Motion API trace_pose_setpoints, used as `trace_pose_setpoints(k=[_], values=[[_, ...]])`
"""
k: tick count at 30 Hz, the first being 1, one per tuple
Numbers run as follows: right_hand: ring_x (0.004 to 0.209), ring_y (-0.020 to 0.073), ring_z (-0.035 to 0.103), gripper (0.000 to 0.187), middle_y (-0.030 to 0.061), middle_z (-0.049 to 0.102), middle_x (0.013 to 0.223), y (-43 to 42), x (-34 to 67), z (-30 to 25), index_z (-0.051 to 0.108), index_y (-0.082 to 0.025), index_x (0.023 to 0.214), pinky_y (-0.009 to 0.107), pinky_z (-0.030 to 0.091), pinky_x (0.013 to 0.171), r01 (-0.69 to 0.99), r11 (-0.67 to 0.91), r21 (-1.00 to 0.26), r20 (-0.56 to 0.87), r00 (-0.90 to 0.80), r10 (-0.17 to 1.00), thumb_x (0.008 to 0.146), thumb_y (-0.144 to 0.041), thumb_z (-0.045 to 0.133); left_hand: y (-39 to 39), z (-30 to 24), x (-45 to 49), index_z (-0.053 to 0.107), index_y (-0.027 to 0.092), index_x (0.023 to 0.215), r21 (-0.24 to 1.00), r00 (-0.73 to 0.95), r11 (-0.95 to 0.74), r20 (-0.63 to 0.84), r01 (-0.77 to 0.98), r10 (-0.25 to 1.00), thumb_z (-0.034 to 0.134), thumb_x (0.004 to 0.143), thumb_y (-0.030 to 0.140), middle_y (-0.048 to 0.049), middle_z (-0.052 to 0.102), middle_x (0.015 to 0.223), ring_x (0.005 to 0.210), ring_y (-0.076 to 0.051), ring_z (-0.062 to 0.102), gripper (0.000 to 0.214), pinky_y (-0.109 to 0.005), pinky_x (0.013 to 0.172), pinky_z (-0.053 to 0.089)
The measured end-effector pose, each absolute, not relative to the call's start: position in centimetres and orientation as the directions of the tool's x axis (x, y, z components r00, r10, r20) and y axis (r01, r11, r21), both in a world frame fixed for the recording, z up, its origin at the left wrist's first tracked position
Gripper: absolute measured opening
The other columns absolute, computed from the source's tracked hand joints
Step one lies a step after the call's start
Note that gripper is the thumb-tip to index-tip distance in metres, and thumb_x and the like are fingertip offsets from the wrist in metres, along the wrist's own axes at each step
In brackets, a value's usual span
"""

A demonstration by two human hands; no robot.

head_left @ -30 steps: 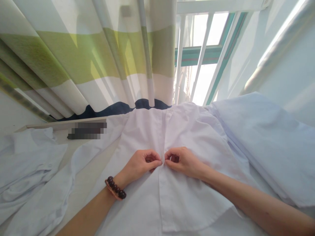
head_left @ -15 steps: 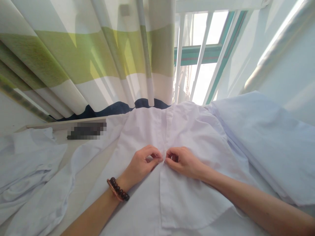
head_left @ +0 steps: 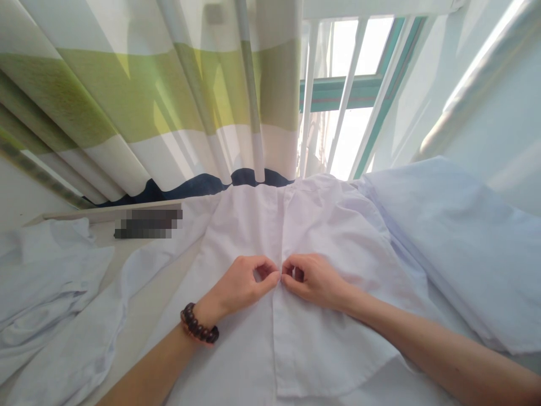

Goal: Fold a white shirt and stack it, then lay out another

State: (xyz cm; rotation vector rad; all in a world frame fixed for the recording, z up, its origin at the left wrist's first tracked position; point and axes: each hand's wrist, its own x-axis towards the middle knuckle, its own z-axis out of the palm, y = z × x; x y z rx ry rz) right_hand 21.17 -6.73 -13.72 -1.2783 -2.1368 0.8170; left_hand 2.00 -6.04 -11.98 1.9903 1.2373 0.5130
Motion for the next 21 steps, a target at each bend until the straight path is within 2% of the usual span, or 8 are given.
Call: trace_pose_setpoints(k=[7, 15, 21], values=[[0.056, 0.0103, 0.051, 0.01, -0.0024, 0.062, 0.063, -6.68, 21.18, -14.19, 0.066, -0.019, 0.076, 0.022, 0.036, 0.056, 0.572, 0.428, -0.7, 0.159, -0.459, 0.874, 0.08, -0.02, 0.057, -6.36, -11.99, 2.47, 0.068, 0.017, 0.077, 0.725, 0.419, -0.265, -0.036, 0.635, 0.907, 0.06, 0.078, 0.032, 0.0002, 0.069, 0.071, 0.065, -0.014, 0.059, 0.017, -0.022, 0.06, 0.044], [0.056, 0.0099, 0.052, 0.011, -0.0023, 0.063, 0.064, -6.46, 21.37, -14.61, 0.067, -0.019, 0.077, 0.021, 0.036, 0.056, 0.552, 0.45, -0.702, 0.187, -0.467, 0.864, 0.082, -0.022, 0.057, -6.99, -12.38, 2.9, 0.066, 0.017, 0.073, 0.701, 0.37, -0.275, 0.017, 0.658, 0.929, 0.057, 0.079, 0.03, 0.0006, 0.067, 0.067, 0.063, -0.014, 0.058, 0.017, -0.022, 0.061, 0.042], [0.054, 0.0101, 0.052, 0.012, -0.0022, 0.063, 0.062, -6.71, 21.2, -14.31, 0.066, -0.019, 0.076, 0.021, 0.036, 0.056, 0.586, 0.421, -0.692, 0.157, -0.447, 0.88, 0.082, -0.023, 0.057, -6.77, -12.76, 2.77, 0.067, 0.017, 0.073, 0.741, 0.344, -0.246, 0.021, 0.625, 0.939, 0.056, 0.078, 0.028, 0.0006, 0.068, 0.068, 0.064, -0.014, 0.059, 0.016, -0.022, 0.061, 0.043]])
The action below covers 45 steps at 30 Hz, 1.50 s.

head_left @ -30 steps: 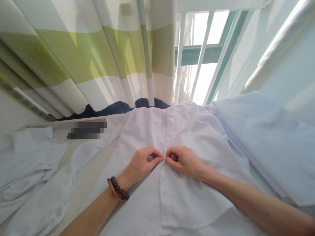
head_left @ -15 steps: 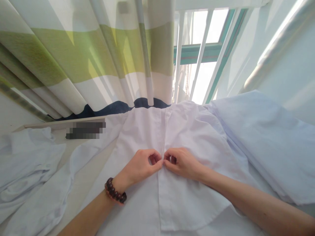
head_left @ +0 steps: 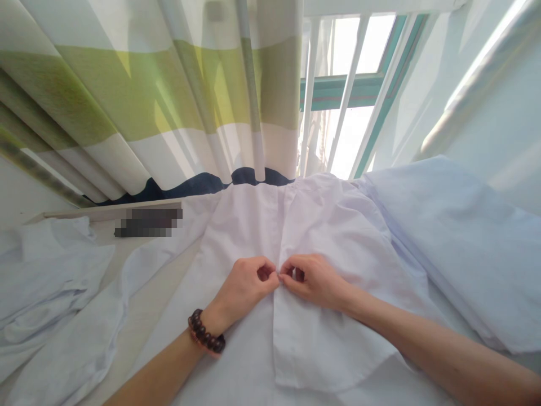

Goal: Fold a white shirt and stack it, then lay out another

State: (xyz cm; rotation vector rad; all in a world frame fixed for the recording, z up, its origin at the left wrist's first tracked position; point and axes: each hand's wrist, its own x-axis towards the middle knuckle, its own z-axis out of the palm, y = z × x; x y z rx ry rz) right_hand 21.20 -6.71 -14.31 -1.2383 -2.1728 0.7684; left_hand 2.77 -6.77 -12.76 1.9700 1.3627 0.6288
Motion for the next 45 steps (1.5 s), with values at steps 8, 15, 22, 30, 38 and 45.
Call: trace_pose_setpoints(k=[8, 15, 22, 30, 38, 45], values=[[0.059, 0.0125, 0.054, 0.023, 0.0028, 0.065, 0.069, -6.9, 21.1, -14.2, 0.063, -0.017, 0.075, 0.024, 0.034, 0.058, 0.654, 0.542, -0.527, 0.205, -0.521, 0.829, 0.09, -0.027, 0.048, -6.3, -13.3, 2.5, 0.068, 0.015, 0.074, 0.848, 0.317, -0.139, -0.036, 0.511, 0.948, 0.06, 0.076, 0.034, -0.0015, 0.069, 0.07, 0.065, -0.015, 0.06, 0.02, -0.022, 0.06, 0.046], [0.056, 0.0098, 0.048, 0.019, -0.0007, 0.059, 0.065, -6.7, 21.5, -14.3, 0.058, -0.018, 0.069, 0.022, 0.033, 0.057, 0.588, 0.581, -0.563, 0.252, -0.548, 0.798, 0.086, -0.02, 0.051, -6.4, -13.5, 2.7, 0.064, 0.015, 0.069, 0.9, 0.306, -0.052, -0.093, 0.433, 0.948, 0.06, 0.074, 0.033, 0.0022, 0.06, 0.055, 0.05, -0.011, 0.052, 0.019, -0.021, 0.049, 0.042], [0.056, 0.0088, 0.046, 0.017, -0.0022, 0.055, 0.065, -6.5, 21.5, -14.3, 0.056, -0.018, 0.067, 0.02, 0.034, 0.057, 0.503, 0.577, -0.644, 0.295, -0.532, 0.794, 0.084, -0.016, 0.051, -5.8, -13.4, 2.5, 0.063, 0.014, 0.074, 0.939, 0.348, 0.065, -0.189, 0.338, 0.918, 0.061, 0.072, 0.03, 0.0029, 0.061, 0.057, 0.052, -0.011, 0.057, 0.016, -0.021, 0.051, 0.046], [0.055, 0.0086, 0.046, 0.015, -0.0033, 0.055, 0.065, -6.6, 21.5, -14.3, 0.059, -0.018, 0.072, 0.02, 0.034, 0.056, 0.469, 0.558, -0.685, 0.283, -0.535, 0.796, 0.085, -0.017, 0.053, -5.5, -12.7, 2.1, 0.06, 0.015, 0.073, 0.921, 0.448, 0.088, -0.267, 0.38, 0.853, 0.062, 0.073, 0.033, 0.0024, 0.06, 0.06, 0.054, -0.013, 0.06, 0.018, -0.023, 0.053, 0.052], [0.055, 0.0093, 0.046, 0.019, -0.0003, 0.057, 0.068, -6.8, 21.5, -14.6, 0.056, -0.018, 0.072, 0.022, 0.032, 0.055, 0.524, 0.65, -0.55, 0.312, -0.593, 0.742, 0.089, -0.019, 0.047, -6.0, -12.4, 2.3, 0.059, 0.017, 0.067, 0.836, 0.396, -0.007, -0.252, 0.548, 0.883, 0.057, 0.074, 0.033, 0.0044, 0.055, 0.05, 0.043, -0.011, 0.051, 0.018, -0.02, 0.041, 0.039], [0.054, 0.0086, 0.041, 0.019, -0.0013, 0.053, 0.067, -6.9, 21.4, -14.5, 0.052, -0.018, 0.068, 0.022, 0.03, 0.055, 0.517, 0.649, -0.558, 0.313, -0.593, 0.742, 0.086, -0.018, 0.046, -6.6, -12.6, 3.0, 0.054, 0.016, 0.059, 0.785, 0.34, -0.16, -0.068, 0.598, 0.938, 0.055, 0.074, 0.031, 0.0044, 0.05, 0.056, 0.055, -0.01, 0.045, 0.021, -0.02, 0.05, 0.033]])
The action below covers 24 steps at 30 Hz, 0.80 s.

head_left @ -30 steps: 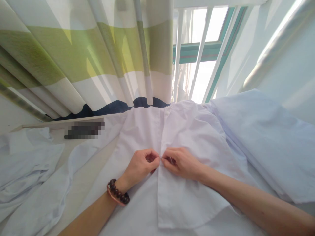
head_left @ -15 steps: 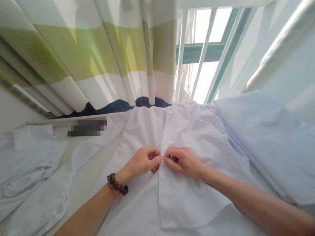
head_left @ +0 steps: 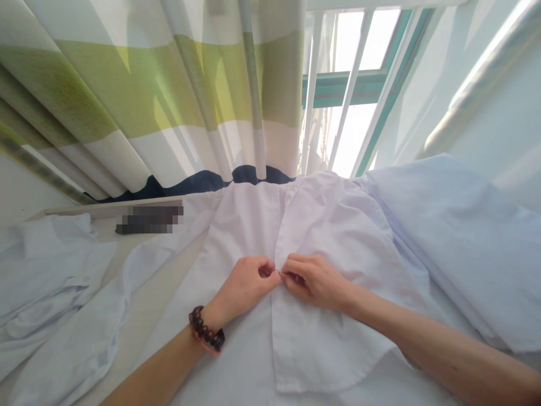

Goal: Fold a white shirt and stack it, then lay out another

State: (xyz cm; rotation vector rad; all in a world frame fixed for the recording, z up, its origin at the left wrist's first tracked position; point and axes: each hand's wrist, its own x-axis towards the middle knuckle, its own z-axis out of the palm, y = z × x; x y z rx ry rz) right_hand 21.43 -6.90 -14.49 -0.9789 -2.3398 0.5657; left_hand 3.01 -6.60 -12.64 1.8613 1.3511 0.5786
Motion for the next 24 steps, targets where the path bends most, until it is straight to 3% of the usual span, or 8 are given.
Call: trace_pose_setpoints(k=[4, 7, 12, 17, 20, 24], values=[[0.057, 0.0088, 0.043, 0.017, -0.0035, 0.051, 0.064, -6.6, 21.5, -14.0, 0.055, -0.018, 0.07, 0.021, 0.033, 0.056, 0.386, 0.472, -0.792, 0.227, -0.532, 0.816, 0.086, -0.019, 0.049, -6.1, -13.3, 2.4, 0.055, 0.017, 0.066, 0.871, 0.403, -0.095, -0.124, 0.482, 0.907, 0.051, 0.08, 0.031, 0.0065, 0.045, 0.053, 0.05, -0.009, 0.04, 0.02, -0.02, 0.048, 0.031], [0.058, 0.0088, 0.044, 0.019, -0.0038, 0.052, 0.064, -6.1, 21.9, -13.9, 0.057, -0.018, 0.071, 0.02, 0.035, 0.056, 0.252, 0.32, -0.913, 0.122, -0.582, 0.804, 0.088, -0.022, 0.049, -5.7, -13.5, 1.6, 0.057, 0.016, 0.074, 0.917, 0.497, -0.074, -0.144, 0.393, 0.856, 0.051, 0.083, 0.033, 0.0062, 0.047, 0.056, 0.052, -0.008, 0.042, 0.021, -0.02, 0.05, 0.033], [0.057, 0.0086, 0.042, 0.025, -0.0041, 0.05, 0.062, -5.8, 22.1, -14.0, 0.054, -0.017, 0.069, 0.021, 0.034, 0.054, 0.208, 0.249, -0.946, 0.072, -0.612, 0.788, 0.09, -0.029, 0.05, -5.9, -13.8, 1.7, 0.054, 0.017, 0.08, 0.93, 0.507, -0.11, -0.089, 0.35, 0.857, 0.053, 0.085, 0.036, 0.0055, 0.049, 0.063, 0.053, -0.008, 0.044, 0.02, -0.02, 0.049, 0.036], [0.048, 0.008, 0.039, 0.032, -0.0074, 0.04, 0.055, -5.8, 21.6, -14.7, 0.038, -0.022, 0.067, 0.022, 0.031, 0.047, 0.136, 0.112, -0.984, 0.054, -0.373, 0.926, 0.095, -0.037, 0.04, -6.5, -14.0, 2.5, 0.053, 0.02, 0.097, 0.895, 0.44, -0.228, 0.04, 0.384, 0.897, 0.057, 0.085, 0.034, 0.0029, 0.054, 0.078, 0.066, -0.011, 0.051, 0.019, -0.02, 0.056, 0.043], [0.043, 0.0072, 0.041, 0.023, -0.0088, 0.041, 0.058, -5.5, 21.4, -15.0, 0.042, -0.023, 0.078, 0.021, 0.031, 0.042, 0.047, 0.028, -0.999, 0.012, -0.308, 0.951, 0.095, -0.038, 0.04, -6.5, -14.0, 2.6, 0.056, 0.019, 0.097, 0.872, 0.473, -0.252, 0.027, 0.419, 0.881, 0.056, 0.086, 0.033, 0.0024, 0.056, 0.078, 0.066, -0.01, 0.051, 0.017, -0.02, 0.058, 0.045], [0.039, 0.0071, 0.04, 0.023, -0.0097, 0.044, 0.055, -5.5, 21.2, -14.6, 0.042, -0.023, 0.083, 0.02, 0.031, 0.038, 0.083, -0.035, -0.996, -0.057, -0.287, 0.956, 0.094, -0.044, 0.042, -6.7, -14.1, 2.6, 0.062, 0.018, 0.099, 0.791, 0.525, -0.394, 0.109, 0.468, 0.844, 0.056, 0.087, 0.028, 0.0036, 0.054, 0.072, 0.06, -0.009, 0.048, 0.016, -0.02, 0.057, 0.043]])
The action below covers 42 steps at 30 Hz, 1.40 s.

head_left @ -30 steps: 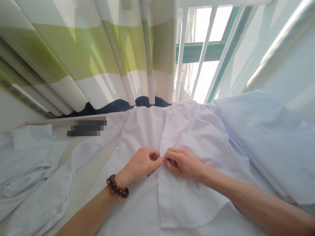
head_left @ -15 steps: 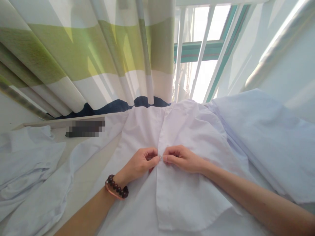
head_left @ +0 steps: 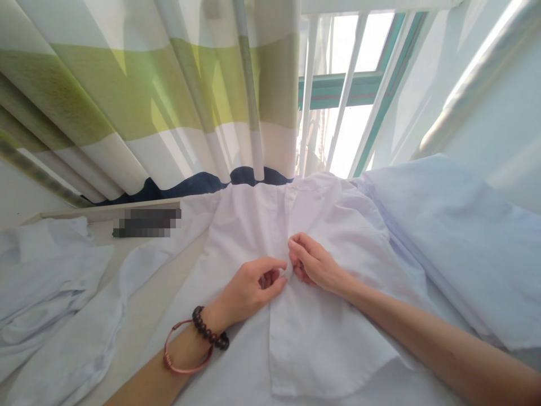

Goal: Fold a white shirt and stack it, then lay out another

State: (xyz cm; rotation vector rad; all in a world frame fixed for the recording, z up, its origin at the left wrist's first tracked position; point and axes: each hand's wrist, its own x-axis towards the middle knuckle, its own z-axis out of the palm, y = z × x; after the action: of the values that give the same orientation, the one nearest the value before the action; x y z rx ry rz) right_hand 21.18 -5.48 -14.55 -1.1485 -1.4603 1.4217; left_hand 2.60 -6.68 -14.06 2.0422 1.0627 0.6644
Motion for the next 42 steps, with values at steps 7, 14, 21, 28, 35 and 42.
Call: trace_pose_setpoints(k=[7, 14, 21, 28, 35, 42], values=[[0.034, 0.0074, 0.041, 0.016, -0.012, 0.047, 0.05, -5.5, 21.2, -13.8, 0.039, -0.025, 0.082, 0.018, 0.029, 0.033, 0.203, -0.048, -0.978, -0.1, -0.257, 0.961, 0.082, -0.026, 0.054, -7.3, -13.9, 2.6, 0.068, 0.016, 0.1, 0.536, 0.67, -0.682, 0.263, 0.497, 0.694, 0.047, 0.091, 0.023, 0.0003, 0.061, 0.072, 0.06, -0.01, 0.052, 0.023, -0.022, 0.061, 0.041], [0.033, 0.0077, 0.049, 0.007, -0.0076, 0.062, 0.06, -5.5, 21.7, -13.9, 0.044, -0.023, 0.083, 0.019, 0.039, 0.036, 0.277, -0.01, -0.961, -0.092, -0.285, 0.954, 0.081, -0.016, 0.044, -6.9, -13.9, 3.0, 0.048, 0.018, 0.058, 0.495, 0.372, -0.433, 0.223, 0.754, 0.901, 0.04, 0.094, 0.032, 0.006, 0.036, 0.047, 0.045, -0.009, 0.036, 0.04, -0.024, 0.049, 0.029], [0.032, 0.0077, 0.047, 0.02, -0.0083, 0.059, 0.057, -5.4, 21.7, -13.6, 0.051, -0.023, 0.097, 0.019, 0.038, 0.034, 0.225, -0.046, -0.973, -0.117, -0.314, 0.942, 0.078, -0.015, 0.048, -5.6, -15.0, 2.1, 0.06, 0.022, 0.121, 0.276, 0.397, -0.526, 0.408, 0.804, 0.822, 0.057, 0.086, 0.034, -0.0084, 0.059, 0.109, 0.101, -0.024, 0.056, 0.037, -0.039, 0.088, 0.046], [0.032, 0.0089, 0.045, 0.014, -0.0071, 0.057, 0.049, -4.8, 21.9, -13.6, 0.046, -0.022, 0.089, 0.02, 0.036, 0.034, -0.005, -0.207, -0.978, -0.195, -0.323, 0.926, 0.082, -0.032, 0.054, -5.6, -13.4, 2.0, 0.072, 0.019, 0.084, 0.22, 0.49, -0.557, 0.294, 0.801, 0.82, 0.045, 0.094, 0.035, -0.0058, 0.066, 0.087, 0.089, -0.021, 0.058, 0.033, -0.036, 0.082, 0.045], [0.038, 0.0108, 0.049, 0.01, -0.0053, 0.057, 0.045, -4.6, 22.0, -13.7, 0.047, -0.021, 0.086, 0.018, 0.034, 0.035, -0.081, -0.262, -0.962, -0.219, -0.348, 0.912, 0.081, -0.029, 0.05, -4.6, -11.8, 1.2, 0.068, 0.022, 0.091, 0.501, 0.273, -0.311, 0.15, 0.807, 0.95, 0.038, 0.095, 0.043, -0.0015, 0.071, 0.079, 0.071, -0.017, 0.062, 0.037, -0.027, 0.068, 0.042], [0.034, 0.0072, 0.047, 0.005, -0.0037, 0.063, 0.056, -4.7, 22.0, -13.8, 0.053, -0.019, 0.075, 0.02, 0.036, 0.037, 0.041, -0.181, -0.983, -0.184, -0.36, 0.915, 0.076, -0.022, 0.056, -0.9, -10.3, 2.5, 0.053, 0.021, 0.052, 0.353, 0.105, -0.056, -0.122, 0.934, 0.987, 0.046, 0.083, 0.061, -0.0036, 0.057, 0.045, 0.048, -0.02, 0.056, 0.052, -0.028, 0.051, 0.032]])
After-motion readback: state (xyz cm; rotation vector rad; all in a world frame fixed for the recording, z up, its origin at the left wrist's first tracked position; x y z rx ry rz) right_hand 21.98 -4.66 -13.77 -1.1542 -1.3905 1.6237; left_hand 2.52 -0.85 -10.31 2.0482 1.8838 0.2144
